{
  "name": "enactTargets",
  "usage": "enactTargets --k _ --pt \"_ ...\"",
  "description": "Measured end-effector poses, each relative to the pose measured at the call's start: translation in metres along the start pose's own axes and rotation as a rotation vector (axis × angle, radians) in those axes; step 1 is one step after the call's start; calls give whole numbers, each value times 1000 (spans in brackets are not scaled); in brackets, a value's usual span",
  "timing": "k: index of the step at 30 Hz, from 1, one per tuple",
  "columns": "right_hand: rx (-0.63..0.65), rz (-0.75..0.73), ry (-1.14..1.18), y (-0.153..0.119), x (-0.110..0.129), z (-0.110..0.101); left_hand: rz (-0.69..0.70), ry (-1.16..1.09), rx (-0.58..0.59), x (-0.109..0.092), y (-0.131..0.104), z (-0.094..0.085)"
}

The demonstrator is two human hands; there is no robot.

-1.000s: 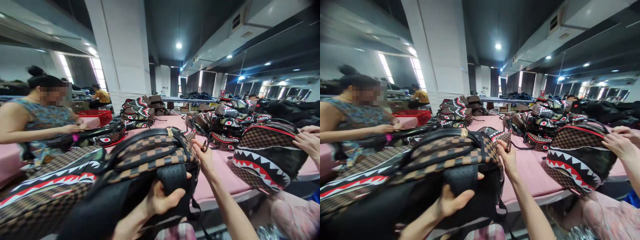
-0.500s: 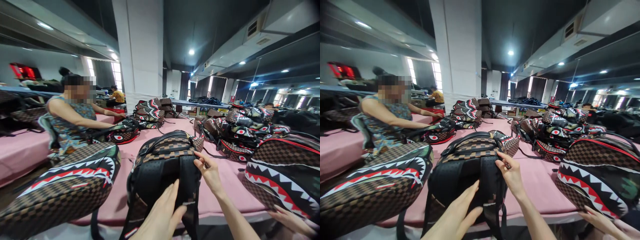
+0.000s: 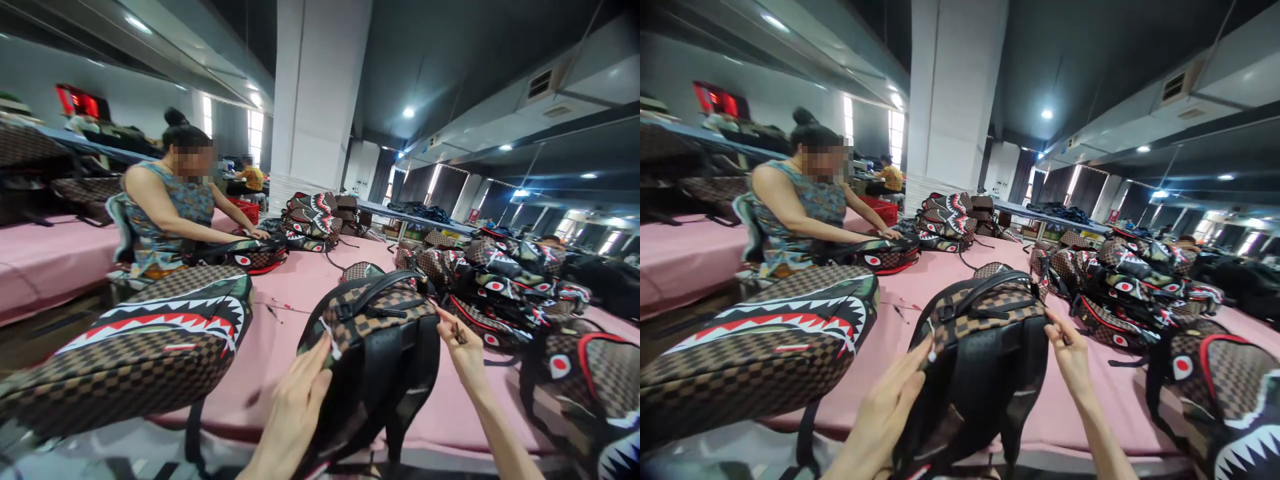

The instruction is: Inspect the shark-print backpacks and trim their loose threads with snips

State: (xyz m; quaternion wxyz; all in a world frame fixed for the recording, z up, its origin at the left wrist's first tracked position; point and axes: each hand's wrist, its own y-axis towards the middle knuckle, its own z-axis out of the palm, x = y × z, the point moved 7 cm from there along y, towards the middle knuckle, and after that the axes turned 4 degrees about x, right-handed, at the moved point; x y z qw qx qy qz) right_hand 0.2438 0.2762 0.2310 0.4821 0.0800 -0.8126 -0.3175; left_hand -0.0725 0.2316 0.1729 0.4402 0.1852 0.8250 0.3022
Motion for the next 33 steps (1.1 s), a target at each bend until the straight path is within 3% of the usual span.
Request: enactTargets --k 2,4,7,11,13,18,22,28,30,33 --pt "-35 18 14 8 -10 -10 141 -36 29 -19 -7 -2" --pt "-58 30 24 13 -14 -17 169 -98 39 -29 -1 -10" --pt "-79 44 34 13 -12 -21 161 -119 33 -39 25 -18" --pt "-113 13 3 7 -2 -22 217 -155 174 -58 52 -7" --pt "-111 11 -14 5 0 -22 158 -293 234 -54 55 -4" --pt "-82 29 -29 3 -2 -22 -36 -766 457 -23 43 -3" --pt "-93 41 -3 4 -4 -20 -223 -843 308 2 41 -5" --pt "-74 46 -4 4 -4 -20 -309 -836 166 3 44 -2" --pt "-75 39 -17 2 -2 -21 -263 -756 161 -2 51 -6" --pt "-68 32 -29 0 1 -23 -10 -487 232 -23 71 -11"
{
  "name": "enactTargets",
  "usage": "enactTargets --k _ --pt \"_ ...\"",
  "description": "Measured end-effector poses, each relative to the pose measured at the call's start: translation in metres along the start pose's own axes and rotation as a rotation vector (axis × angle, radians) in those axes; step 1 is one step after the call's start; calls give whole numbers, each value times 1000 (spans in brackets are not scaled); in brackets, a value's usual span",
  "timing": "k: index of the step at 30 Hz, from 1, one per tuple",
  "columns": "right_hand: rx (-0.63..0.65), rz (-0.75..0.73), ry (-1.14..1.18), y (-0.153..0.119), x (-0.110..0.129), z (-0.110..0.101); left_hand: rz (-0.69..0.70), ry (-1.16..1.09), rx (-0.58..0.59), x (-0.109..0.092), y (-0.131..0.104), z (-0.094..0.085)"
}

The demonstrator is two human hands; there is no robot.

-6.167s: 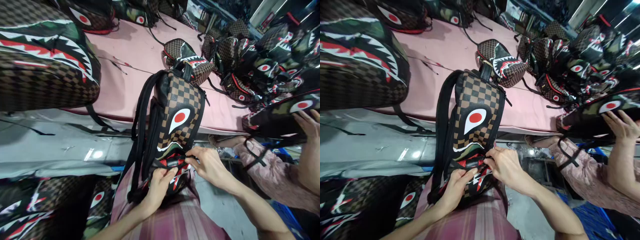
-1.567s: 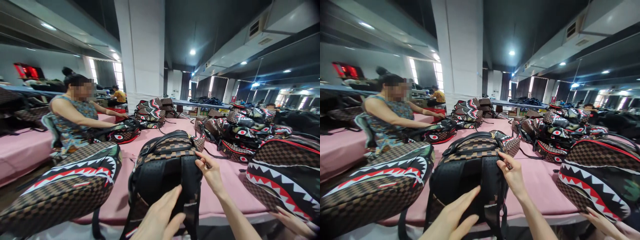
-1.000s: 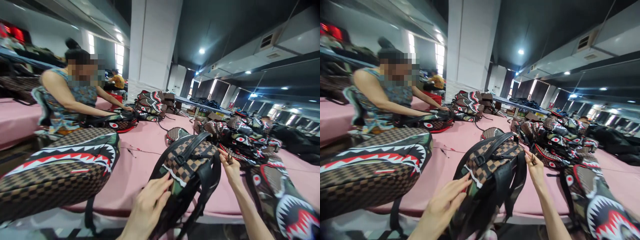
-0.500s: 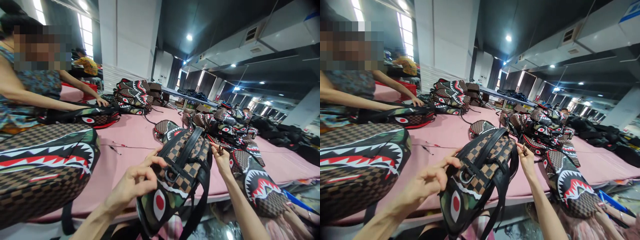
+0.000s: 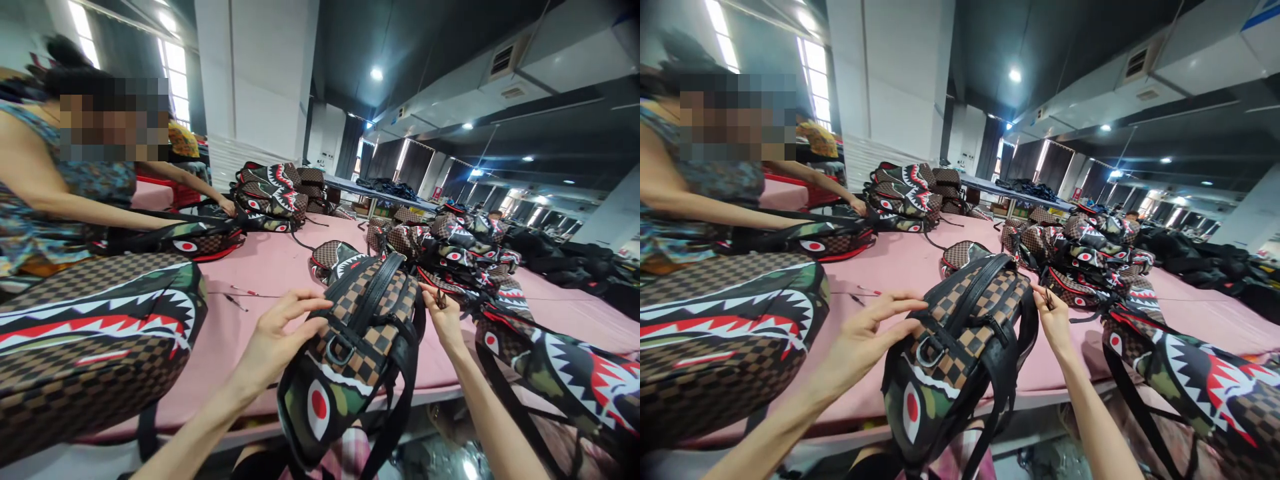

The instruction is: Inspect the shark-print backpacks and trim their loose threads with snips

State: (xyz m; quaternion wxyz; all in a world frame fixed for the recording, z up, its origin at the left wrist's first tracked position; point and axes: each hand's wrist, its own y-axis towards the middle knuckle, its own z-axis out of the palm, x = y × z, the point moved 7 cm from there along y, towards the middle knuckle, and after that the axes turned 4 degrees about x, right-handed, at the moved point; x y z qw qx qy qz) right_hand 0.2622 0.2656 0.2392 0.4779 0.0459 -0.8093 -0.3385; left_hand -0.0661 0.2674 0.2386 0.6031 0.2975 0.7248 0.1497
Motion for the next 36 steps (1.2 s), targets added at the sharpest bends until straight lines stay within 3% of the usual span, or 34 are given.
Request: enactTargets --k 3,7,12,15,18,21,26,36 --pt "19 -1 -18 -1 2 -1 194 244 230 -19 21 12" --pt "31 1 -96 -7 17 -8 245 422 423 -26 35 24" --pt "87 -106 -445 -34 83 -14 261 289 335 -29 30 22" --pt "261 -219 -533 -55 129 9 202 187 264 -22 25 20" --pt "421 -328 -557 -69 157 39 162 118 264 -20 21 22" --pt "413 -437 -671 -72 170 58 155 80 295 -24 16 24" --pt "377 -547 -870 -82 184 71 180 84 318 -33 10 27" --pt "422 -591 -1005 -101 198 88 216 69 313 -32 5 25"
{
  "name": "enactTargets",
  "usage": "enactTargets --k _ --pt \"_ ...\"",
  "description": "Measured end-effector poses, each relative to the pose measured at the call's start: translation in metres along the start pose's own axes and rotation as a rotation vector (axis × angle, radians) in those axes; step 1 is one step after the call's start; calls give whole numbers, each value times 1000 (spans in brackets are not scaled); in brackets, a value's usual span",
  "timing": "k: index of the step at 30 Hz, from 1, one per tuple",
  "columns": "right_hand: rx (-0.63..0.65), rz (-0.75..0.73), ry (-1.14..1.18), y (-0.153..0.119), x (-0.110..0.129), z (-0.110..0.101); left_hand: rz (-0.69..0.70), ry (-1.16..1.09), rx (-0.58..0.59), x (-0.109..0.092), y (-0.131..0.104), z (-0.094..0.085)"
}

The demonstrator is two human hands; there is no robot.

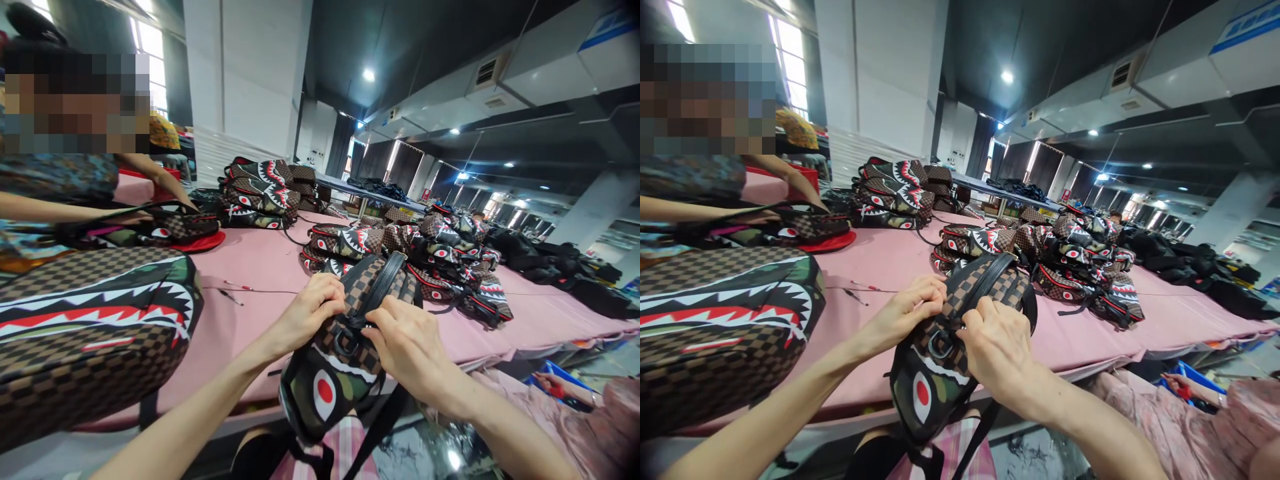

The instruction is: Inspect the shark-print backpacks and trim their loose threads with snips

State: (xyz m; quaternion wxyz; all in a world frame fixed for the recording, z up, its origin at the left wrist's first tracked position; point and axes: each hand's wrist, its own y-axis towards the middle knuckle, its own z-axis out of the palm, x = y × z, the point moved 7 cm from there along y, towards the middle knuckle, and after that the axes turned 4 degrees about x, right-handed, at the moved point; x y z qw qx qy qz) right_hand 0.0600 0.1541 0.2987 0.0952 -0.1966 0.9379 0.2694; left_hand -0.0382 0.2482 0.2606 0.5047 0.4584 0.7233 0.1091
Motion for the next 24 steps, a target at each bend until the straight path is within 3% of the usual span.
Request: enactTargets --k 4,6,10,13,14,16,19,21,24 --pt "29 19 25 0 -2 4 8 -12 -15 -5 -2 1" --pt "35 33 61 -2 -6 7 -16 -37 -35 -3 -5 -6" --pt "31 29 146 -6 -12 10 -86 46 -26 10 -15 -45" --pt "-17 22 277 -5 -19 12 -166 300 -242 17 -31 -85" --pt "-44 27 365 -3 -23 13 -182 370 -335 16 -38 -91" --pt "-120 86 611 -2 -39 16 -199 400 -391 13 -50 -77" --pt "-262 286 947 -8 -76 28 -243 264 -205 19 -59 -11" --pt "-302 398 971 -19 -94 34 -262 210 -191 25 -65 23" --pt "-209 391 783 -34 -97 35 -271 183 -247 34 -68 44"
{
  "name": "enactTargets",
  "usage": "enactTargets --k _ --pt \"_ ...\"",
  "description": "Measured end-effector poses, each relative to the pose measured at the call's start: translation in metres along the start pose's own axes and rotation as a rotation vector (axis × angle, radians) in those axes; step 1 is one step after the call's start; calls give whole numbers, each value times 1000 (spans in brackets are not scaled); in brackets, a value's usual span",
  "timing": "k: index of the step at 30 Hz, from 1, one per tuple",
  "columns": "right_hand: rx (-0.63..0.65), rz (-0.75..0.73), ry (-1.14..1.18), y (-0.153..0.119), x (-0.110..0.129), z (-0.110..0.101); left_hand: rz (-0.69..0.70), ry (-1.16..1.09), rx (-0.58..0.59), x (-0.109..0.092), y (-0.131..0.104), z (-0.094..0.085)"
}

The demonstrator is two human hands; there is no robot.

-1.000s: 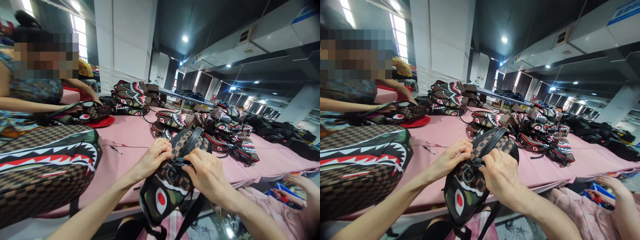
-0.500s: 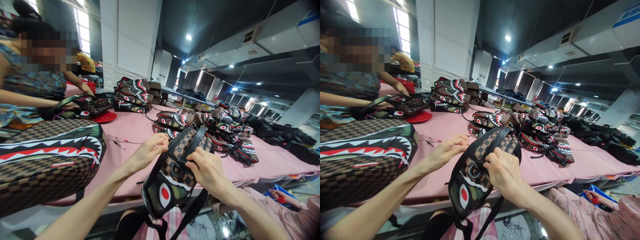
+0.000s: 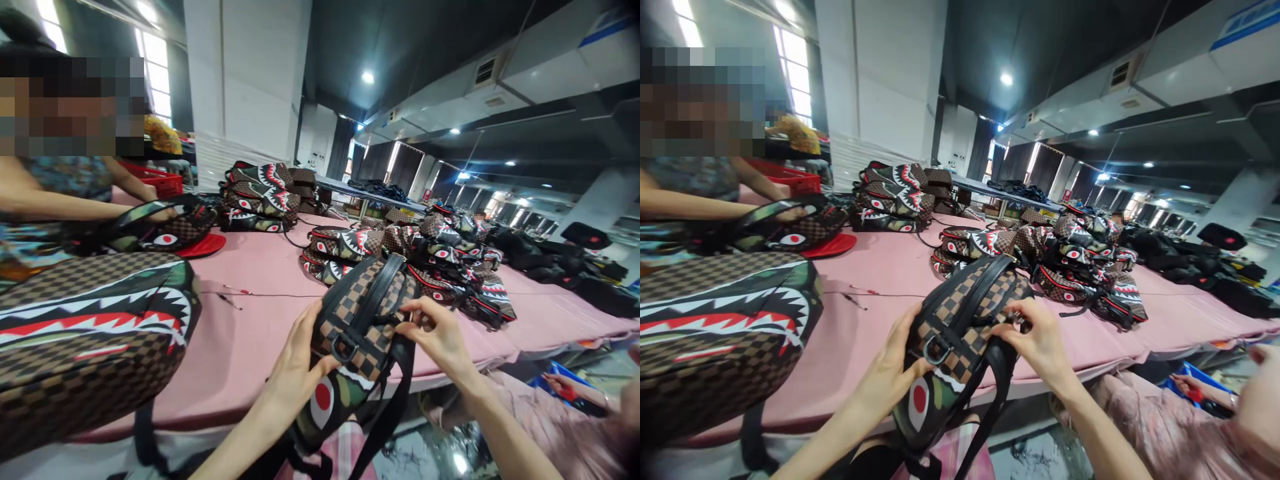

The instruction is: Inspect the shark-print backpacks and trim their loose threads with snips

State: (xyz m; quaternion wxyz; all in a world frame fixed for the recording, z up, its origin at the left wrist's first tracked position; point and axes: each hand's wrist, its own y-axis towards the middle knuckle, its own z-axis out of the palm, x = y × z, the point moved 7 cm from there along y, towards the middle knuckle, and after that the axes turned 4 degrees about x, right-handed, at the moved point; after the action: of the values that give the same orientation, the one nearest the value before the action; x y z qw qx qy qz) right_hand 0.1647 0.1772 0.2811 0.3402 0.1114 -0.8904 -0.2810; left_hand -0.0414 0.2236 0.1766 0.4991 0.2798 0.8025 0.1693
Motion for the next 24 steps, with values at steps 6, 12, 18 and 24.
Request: enactTargets --k 6,12,18,24 --pt "85 -119 -309 -10 19 -1 -7 1 30 0 7 -13" --pt "18 -221 -152 2 23 4 127 215 11 -57 41 -23" --pt "-239 -316 -220 1 0 -9 154 429 -18 -91 74 11" --pt "-400 -119 -377 29 -64 -54 258 395 29 -88 67 5"
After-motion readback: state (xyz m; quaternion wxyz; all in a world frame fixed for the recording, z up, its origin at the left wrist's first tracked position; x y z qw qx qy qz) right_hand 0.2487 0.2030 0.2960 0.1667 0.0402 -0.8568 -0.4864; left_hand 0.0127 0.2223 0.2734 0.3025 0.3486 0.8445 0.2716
